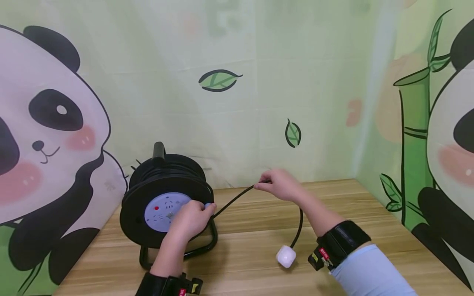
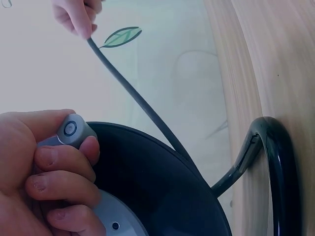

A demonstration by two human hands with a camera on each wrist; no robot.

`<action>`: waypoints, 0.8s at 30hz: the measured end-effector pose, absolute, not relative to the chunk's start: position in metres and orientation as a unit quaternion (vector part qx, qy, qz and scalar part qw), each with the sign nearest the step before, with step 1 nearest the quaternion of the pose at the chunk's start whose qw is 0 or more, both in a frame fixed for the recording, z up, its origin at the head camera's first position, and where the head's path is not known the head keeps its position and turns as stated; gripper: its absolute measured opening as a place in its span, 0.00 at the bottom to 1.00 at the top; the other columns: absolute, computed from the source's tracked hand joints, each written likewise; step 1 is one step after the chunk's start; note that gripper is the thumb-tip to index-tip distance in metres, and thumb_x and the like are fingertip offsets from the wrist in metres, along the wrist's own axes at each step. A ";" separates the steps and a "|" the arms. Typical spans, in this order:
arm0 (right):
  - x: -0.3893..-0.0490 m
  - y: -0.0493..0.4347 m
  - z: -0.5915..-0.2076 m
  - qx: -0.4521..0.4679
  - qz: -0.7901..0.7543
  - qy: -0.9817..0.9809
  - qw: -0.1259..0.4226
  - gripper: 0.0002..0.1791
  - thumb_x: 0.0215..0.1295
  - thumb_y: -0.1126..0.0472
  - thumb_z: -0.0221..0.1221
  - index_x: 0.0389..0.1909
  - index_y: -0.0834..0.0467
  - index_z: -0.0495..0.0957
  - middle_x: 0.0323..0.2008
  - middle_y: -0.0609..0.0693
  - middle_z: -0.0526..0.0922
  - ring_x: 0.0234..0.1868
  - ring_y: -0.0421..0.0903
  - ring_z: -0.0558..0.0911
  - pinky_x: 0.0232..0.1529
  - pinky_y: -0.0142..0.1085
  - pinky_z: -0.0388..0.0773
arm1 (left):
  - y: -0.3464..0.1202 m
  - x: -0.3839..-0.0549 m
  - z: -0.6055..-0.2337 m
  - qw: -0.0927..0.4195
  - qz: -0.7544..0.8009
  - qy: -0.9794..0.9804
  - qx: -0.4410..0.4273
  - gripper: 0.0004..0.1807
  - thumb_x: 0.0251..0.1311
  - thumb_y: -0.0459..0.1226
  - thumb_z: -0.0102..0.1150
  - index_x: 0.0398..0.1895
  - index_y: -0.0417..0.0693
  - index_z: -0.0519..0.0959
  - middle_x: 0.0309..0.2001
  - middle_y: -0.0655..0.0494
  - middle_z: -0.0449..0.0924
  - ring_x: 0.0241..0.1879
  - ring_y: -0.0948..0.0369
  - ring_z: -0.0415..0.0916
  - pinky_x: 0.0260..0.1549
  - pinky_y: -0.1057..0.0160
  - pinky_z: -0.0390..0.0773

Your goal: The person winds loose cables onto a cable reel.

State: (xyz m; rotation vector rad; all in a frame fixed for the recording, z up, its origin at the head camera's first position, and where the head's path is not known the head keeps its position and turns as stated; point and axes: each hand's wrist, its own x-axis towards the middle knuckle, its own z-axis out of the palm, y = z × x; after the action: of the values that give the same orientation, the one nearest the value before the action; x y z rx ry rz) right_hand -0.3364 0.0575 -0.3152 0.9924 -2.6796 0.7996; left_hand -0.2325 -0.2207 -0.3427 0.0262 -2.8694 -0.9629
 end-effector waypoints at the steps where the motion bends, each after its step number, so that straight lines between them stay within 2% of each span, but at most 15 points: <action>1: -0.337 0.062 -0.313 0.328 0.266 -0.902 0.089 0.11 0.70 0.52 0.65 0.29 0.54 0.84 0.26 0.45 0.82 0.27 0.41 0.74 0.32 0.38 0.73 | -0.221 -0.232 -0.343 0.057 -0.317 -0.947 0.009 0.28 0.72 0.54 0.53 0.15 0.50 0.66 0.18 0.57 0.60 0.19 0.57 0.65 0.20 0.60 0.63; 9: -0.343 0.108 -0.305 0.277 0.280 -0.914 0.103 0.18 0.69 0.48 0.65 0.23 0.53 0.77 0.20 0.44 0.73 0.23 0.43 0.69 0.28 0.39 0.67 | -0.220 -0.233 -0.345 0.049 -0.312 -0.949 0.014 0.28 0.72 0.54 0.53 0.15 0.49 0.68 0.18 0.57 0.61 0.19 0.57 0.66 0.20 0.60 0.63; 17: -0.350 0.153 -0.298 0.211 0.276 -0.928 0.136 0.19 0.68 0.44 0.66 0.25 0.53 0.78 0.22 0.46 0.73 0.24 0.46 0.69 0.27 0.40 0.65 | -0.221 -0.233 -0.347 0.049 -0.311 -0.949 0.009 0.28 0.72 0.53 0.53 0.15 0.49 0.68 0.17 0.57 0.61 0.18 0.57 0.65 0.20 0.60 0.62; 24: -0.352 0.160 -0.299 0.192 0.262 -0.935 0.142 0.18 0.67 0.41 0.66 0.27 0.52 0.81 0.23 0.46 0.76 0.25 0.47 0.71 0.26 0.40 0.66 | -0.221 -0.234 -0.348 0.054 -0.313 -0.948 0.009 0.29 0.72 0.53 0.54 0.13 0.50 0.66 0.16 0.58 0.59 0.17 0.58 0.63 0.19 0.61 0.61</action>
State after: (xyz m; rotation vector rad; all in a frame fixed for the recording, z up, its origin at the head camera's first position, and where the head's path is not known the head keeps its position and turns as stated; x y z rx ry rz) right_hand -0.3519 0.1604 -0.2986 0.5551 -2.6995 0.7555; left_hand -0.2336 -0.2207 -0.3485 0.0269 -2.8802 -0.9520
